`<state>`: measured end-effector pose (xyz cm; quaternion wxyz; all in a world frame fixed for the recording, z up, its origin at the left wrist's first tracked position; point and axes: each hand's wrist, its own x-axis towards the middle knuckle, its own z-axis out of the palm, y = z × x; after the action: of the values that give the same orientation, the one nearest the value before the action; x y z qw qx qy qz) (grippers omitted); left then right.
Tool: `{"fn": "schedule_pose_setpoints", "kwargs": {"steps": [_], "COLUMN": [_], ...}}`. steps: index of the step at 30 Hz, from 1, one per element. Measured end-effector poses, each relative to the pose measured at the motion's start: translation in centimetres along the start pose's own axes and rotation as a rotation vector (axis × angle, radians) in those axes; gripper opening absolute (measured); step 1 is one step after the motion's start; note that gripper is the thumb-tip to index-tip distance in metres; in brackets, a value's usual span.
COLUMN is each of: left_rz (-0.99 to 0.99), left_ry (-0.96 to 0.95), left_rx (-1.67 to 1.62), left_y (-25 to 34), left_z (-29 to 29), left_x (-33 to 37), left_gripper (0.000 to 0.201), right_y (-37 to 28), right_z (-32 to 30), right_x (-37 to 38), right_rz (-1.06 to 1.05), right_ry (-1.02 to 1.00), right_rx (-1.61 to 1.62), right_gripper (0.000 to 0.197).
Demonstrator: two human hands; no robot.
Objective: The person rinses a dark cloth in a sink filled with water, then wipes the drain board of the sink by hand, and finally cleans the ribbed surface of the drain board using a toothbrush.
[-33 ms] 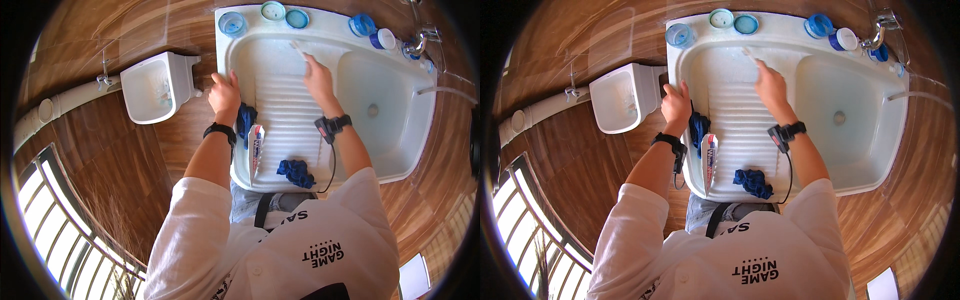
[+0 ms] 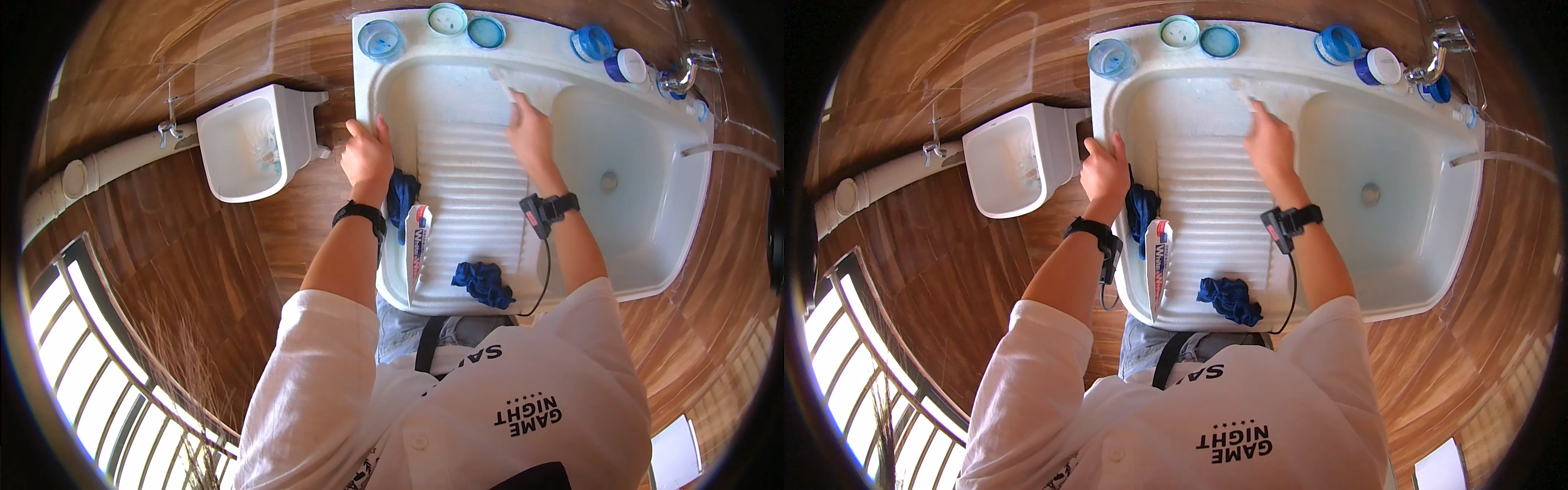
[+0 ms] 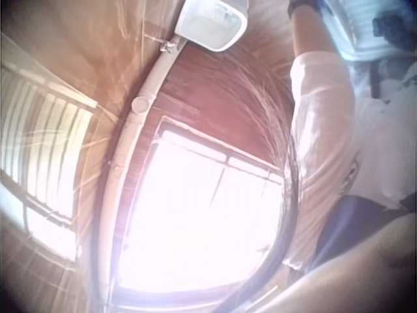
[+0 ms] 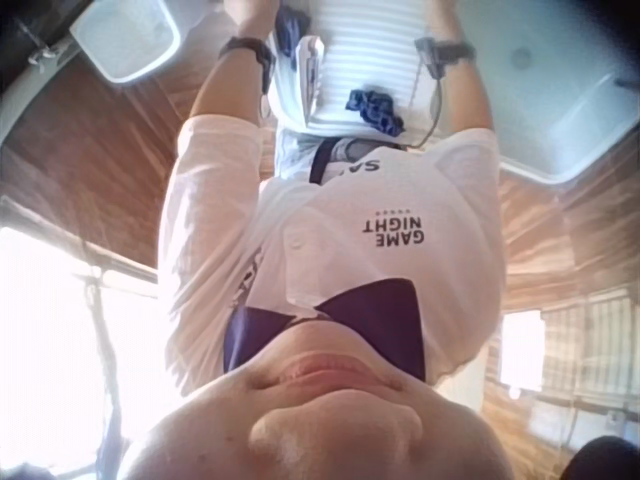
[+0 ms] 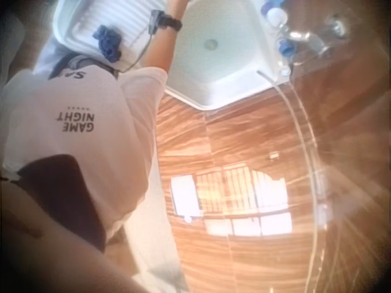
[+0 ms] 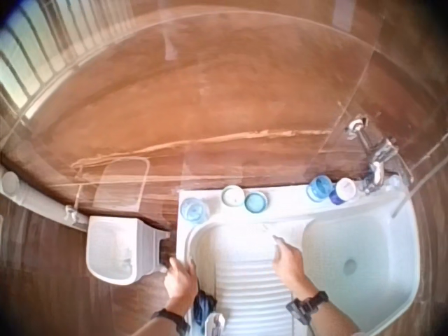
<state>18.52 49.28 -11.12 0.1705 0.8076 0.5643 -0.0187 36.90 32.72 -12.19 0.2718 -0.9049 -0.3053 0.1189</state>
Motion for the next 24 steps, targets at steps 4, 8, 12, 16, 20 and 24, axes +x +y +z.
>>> {"fn": "schedule_pose_setpoints", "kwargs": {"steps": [4, 8, 12, 16, 20, 24], "left_rz": [0.026, 0.019, 0.009, -0.004, 0.023, 0.042], "left_ry": [0.030, 0.018, 0.012, 0.009, 0.030, 0.049], "left_rx": [0.000, -0.001, -0.027, 0.000, -0.019, -0.002], "left_y": [0.2, 0.7, 0.7, 1.0, 0.5, 0.2], "left_z": [-0.2, 0.0, -0.3, -0.4, -0.2, -0.1], "left_x": [0.0, -0.2, -0.4, -0.4, -0.2, -0.3], "left_gripper": [0.044, 0.043, 0.042, 0.041, 0.041, 0.042], "right_y": [4.3, 3.4, 3.6, 4.1, 3.7, 8.7], "right_z": [-0.9, 1.4, -0.7, 0.0, -1.2, -3.7], "right_x": [-0.1, -0.9, 0.2, -1.4, -1.1, -0.4], "right_rz": [0.175, -0.049, 0.108, 0.128, -0.011, 0.168], "right_ry": [0.181, 0.038, 0.152, 0.074, 0.228, 0.270], "right_rx": [-0.173, -0.198, -0.061, -0.010, 0.113, -0.118], "right_gripper": [0.027, 0.029, 0.030, 0.027, 0.028, 0.029]}}
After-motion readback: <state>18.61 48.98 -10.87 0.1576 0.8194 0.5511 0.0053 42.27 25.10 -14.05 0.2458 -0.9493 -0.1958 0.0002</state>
